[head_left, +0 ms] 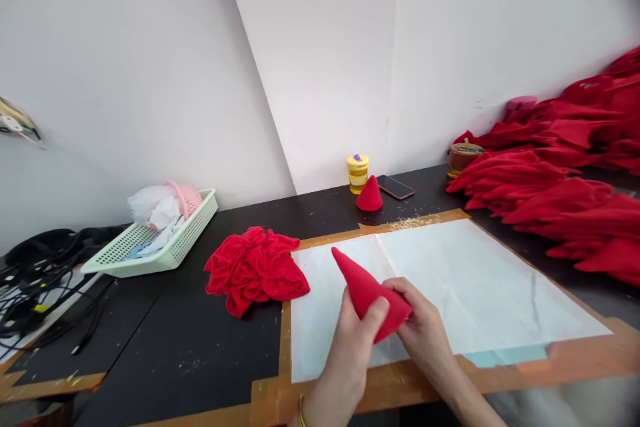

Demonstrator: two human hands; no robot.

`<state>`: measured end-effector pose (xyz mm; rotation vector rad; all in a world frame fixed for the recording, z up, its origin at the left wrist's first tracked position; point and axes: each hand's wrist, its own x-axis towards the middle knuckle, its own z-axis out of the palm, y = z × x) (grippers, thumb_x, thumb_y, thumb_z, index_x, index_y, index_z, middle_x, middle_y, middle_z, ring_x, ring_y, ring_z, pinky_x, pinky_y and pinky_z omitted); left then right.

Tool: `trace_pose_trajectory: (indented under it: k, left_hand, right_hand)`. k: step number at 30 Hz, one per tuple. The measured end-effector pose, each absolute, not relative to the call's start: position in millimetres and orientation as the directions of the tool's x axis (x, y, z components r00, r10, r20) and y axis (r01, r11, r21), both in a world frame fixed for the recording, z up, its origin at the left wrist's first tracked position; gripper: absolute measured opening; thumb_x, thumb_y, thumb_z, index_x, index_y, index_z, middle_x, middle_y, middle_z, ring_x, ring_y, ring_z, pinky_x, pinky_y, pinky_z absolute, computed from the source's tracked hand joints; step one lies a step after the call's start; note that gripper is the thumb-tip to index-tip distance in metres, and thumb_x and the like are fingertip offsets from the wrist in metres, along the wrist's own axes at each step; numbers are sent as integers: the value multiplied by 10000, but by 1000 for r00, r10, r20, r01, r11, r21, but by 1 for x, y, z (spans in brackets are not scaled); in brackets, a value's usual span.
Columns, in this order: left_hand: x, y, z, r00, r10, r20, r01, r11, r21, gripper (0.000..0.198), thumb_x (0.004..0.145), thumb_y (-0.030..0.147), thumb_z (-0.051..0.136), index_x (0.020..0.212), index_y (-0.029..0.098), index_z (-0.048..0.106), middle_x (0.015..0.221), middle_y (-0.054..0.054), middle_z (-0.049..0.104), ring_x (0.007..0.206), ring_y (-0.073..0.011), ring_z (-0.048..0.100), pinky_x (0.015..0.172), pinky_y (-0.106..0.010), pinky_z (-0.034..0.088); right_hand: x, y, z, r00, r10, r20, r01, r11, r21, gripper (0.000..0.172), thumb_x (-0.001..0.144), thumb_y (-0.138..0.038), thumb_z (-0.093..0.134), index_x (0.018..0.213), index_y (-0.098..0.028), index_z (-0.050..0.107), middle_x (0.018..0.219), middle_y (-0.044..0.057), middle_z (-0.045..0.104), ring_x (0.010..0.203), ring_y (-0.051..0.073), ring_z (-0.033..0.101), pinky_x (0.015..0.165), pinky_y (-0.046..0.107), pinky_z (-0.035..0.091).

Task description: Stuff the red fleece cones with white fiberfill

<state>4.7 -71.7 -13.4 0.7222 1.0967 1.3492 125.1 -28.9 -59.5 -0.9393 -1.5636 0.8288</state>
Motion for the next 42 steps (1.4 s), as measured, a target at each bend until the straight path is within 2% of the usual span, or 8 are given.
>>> trace_pose_trajectory:
  k: [8, 14, 17, 21, 28, 30, 36, 42]
  left_hand:
    - [-9, -74, -31, -238, 969, 67, -18, -74, 997, 684, 815, 155, 706, 1465, 211, 501, 1476, -151, 563, 1357, -331, 522, 1131, -424, 396]
    - [-67, -85, -55, 128, 974, 186, 436, -224, 872, 734, 780, 5, 512, 1438, 328, 557, 1592, -10, 439, 1551, -300, 200, 1270, -533, 46]
    - [-86, -91, -56, 150, 980, 130, 443, -184, 877, 669, 763, 21, 519, 1346, 323, 645, 1575, -16, 465, 1546, -297, 216, 1263, -535, 109]
    - [-80, -72, -47, -207, 978, 33, 183, 6, 983, 440, 781, 159, 660, 1214, 232, 701, 1340, -135, 663, 1339, -326, 519, 1186, -491, 289]
    - [-41, -15, -42, -229, 969, -96, 18, 103, 995, 565, 587, 258, 894, 1112, 219, 690, 820, -45, 686, 934, -307, 657, 991, -416, 442]
    - [-33, -18, -40, -179, 980, -89, 41, 98, 994, 673, 566, 203, 891, 1200, 211, 663, 904, -67, 701, 918, -300, 662, 954, -405, 466]
    - [-27, -55, -54, -142, 950, 279, 414, -199, 888, 869, 719, 62, 657, 1516, 203, 342, 1310, -148, 608, 1214, -297, 562, 1066, -474, 417]
    - [-51, -62, -58, -93, 991, 98, 429, -48, 902, 938, 703, 112, 725, 1533, 176, 292, 1379, -191, 571, 1257, -327, 559, 1087, -533, 420]
  right_hand:
    - [139, -32, -73, -163, 947, 276, 142, 299, -943, 297, 796, -241, 624, 1091, -213, 598, 1018, 67, 724, 898, 236, 709, 760, 325, 590]
    - [164, -24, -84, -331, 834, 442, 486, 552, -678, 465, 815, -69, 475, 1199, -256, 656, 1224, 83, 718, 1132, 265, 667, 935, 465, 585]
    - [174, -24, -87, -380, 798, 468, 514, 602, -610, 422, 886, -64, 453, 1171, -275, 683, 1289, 63, 702, 1175, 249, 651, 951, 457, 587]
    - [179, -28, -88, -331, 839, 431, 507, 544, -669, 356, 939, -163, 440, 1147, -266, 710, 1264, 64, 723, 1162, 258, 673, 959, 461, 583]
    - [163, -21, -71, -179, 979, 97, 443, 169, -881, 428, 978, -525, 410, 1099, -229, 693, 798, 52, 776, 710, 268, 747, 677, 395, 609]
    - [155, -18, -68, -210, 975, 74, 385, 152, -910, 423, 964, -528, 435, 1126, -219, 675, 795, 53, 778, 706, 270, 747, 672, 396, 609]
    - [145, -13, -72, -296, 934, 200, 287, 287, -914, 492, 923, -387, 518, 1394, -247, 507, 1375, 107, 659, 1156, 264, 686, 964, 437, 562]
    - [150, -5, -85, -332, 924, 192, 426, 328, -843, 458, 896, -420, 528, 1311, -240, 601, 1310, 117, 698, 1125, 306, 696, 982, 491, 557]
